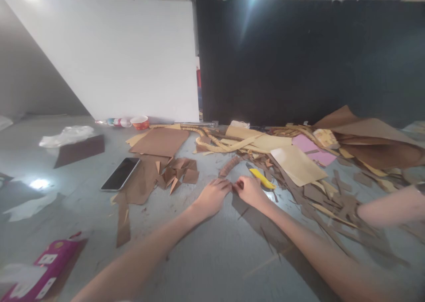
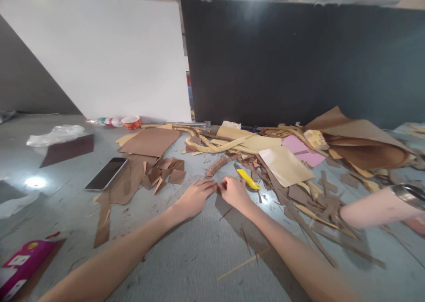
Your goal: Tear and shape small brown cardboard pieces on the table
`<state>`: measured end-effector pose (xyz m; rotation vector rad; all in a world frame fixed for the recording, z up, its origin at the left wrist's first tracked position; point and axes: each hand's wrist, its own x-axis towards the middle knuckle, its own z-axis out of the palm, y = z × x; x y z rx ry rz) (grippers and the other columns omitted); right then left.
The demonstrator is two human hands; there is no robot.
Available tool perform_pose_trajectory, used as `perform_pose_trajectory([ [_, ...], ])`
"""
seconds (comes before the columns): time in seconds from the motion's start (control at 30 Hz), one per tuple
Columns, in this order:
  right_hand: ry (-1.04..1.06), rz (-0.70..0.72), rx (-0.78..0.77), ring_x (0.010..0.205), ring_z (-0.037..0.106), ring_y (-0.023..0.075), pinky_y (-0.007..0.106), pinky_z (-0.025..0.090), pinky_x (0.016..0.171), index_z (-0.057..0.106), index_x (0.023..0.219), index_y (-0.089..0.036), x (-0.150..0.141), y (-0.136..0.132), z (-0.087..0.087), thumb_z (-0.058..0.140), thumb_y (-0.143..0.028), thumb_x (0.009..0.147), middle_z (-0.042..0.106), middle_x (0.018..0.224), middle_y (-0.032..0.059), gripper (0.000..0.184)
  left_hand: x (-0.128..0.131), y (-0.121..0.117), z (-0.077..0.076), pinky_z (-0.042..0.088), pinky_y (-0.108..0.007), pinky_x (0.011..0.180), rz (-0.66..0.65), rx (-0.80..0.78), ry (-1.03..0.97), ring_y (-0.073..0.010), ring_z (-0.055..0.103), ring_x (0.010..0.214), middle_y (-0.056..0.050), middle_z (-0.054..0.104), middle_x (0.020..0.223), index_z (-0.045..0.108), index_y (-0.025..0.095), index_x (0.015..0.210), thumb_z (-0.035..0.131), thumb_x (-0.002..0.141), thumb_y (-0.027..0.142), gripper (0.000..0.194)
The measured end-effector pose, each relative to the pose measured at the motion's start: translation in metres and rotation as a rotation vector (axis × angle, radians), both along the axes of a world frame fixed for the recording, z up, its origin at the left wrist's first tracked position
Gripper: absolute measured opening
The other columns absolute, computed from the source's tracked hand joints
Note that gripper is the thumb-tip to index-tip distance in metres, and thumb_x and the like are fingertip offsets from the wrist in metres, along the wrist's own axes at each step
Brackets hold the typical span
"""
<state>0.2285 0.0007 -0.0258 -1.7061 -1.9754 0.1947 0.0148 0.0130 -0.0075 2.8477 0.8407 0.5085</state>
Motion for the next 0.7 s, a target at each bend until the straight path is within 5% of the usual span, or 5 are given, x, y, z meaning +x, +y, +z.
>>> perform_pose_trajectory([
  [0.13, -0.097, 0.094, 0.181, 0.074, 0.066, 0.0209, 0.037, 0.034, 0.081, 0.066, 0.089, -0.021, 0.003, -0.01, 0.002, 0.063, -0.028, 0.102, 0.075, 0.082, 0.0038, 0.015, 0.001, -0.003, 0.002, 0.048, -0.048, 0.117, 0.014, 0.013, 0.02, -0.0307, 0.059, 0.136, -0.016, 0.067, 0.14, 0.066, 0.012, 0.132, 0.051, 0.083, -0.002, 0.052],
  [0.27, -0.198, 0.229, 0.289, 0.072, 0.065, 0.0203, 0.039, 0.034, 0.083, 0.071, 0.081, -0.022, 0.008, -0.018, 0.01, 0.052, -0.028, 0.11, 0.07, 0.072, 0.0038, 0.036, 0.002, -0.004, 0.002, 0.048, -0.049, 0.116, 0.028, 0.013, 0.025, -0.0308, 0.059, 0.136, -0.017, 0.067, 0.14, 0.066, 0.013, 0.134, 0.051, 0.084, -0.002, 0.054],
  [0.5, -0.422, 0.359, 0.141, 0.064, 0.062, 0.0198, 0.041, 0.039, 0.084, 0.075, 0.07, -0.017, 0.008, -0.019, 0.024, 0.052, -0.019, 0.105, 0.075, 0.07, 0.01, 0.042, 0.001, -0.004, 0.003, 0.048, -0.049, 0.116, 0.032, -0.009, 0.014, -0.0306, 0.059, 0.136, -0.015, 0.067, 0.14, 0.067, 0.015, 0.132, 0.054, 0.084, 0.0, 0.052],
  [0.6, -0.307, 0.34, 0.08, 0.068, 0.062, 0.0197, 0.04, 0.041, 0.086, 0.076, 0.074, -0.016, 0.003, -0.021, 0.044, 0.051, -0.019, 0.104, 0.073, 0.072, 0.0093, 0.039, 0.0, 0.0, -0.001, 0.049, -0.046, 0.115, 0.031, -0.001, 0.004, -0.0292, 0.06, 0.133, -0.013, 0.068, 0.137, 0.068, 0.017, 0.13, 0.054, 0.085, 0.0, 0.05],
  [0.7, 0.15, 0.406, -0.002, 0.072, 0.059, 0.0175, 0.033, 0.043, 0.075, 0.079, 0.097, -0.019, -0.012, -0.034, 0.083, 0.05, -0.024, 0.106, 0.07, 0.082, 0.0054, 0.031, 0.0, 0.006, -0.01, 0.052, -0.045, 0.11, 0.048, -0.01, -0.015, -0.0281, 0.064, 0.125, -0.011, 0.072, 0.126, 0.072, 0.02, 0.121, 0.055, 0.084, 0.001, 0.045],
])
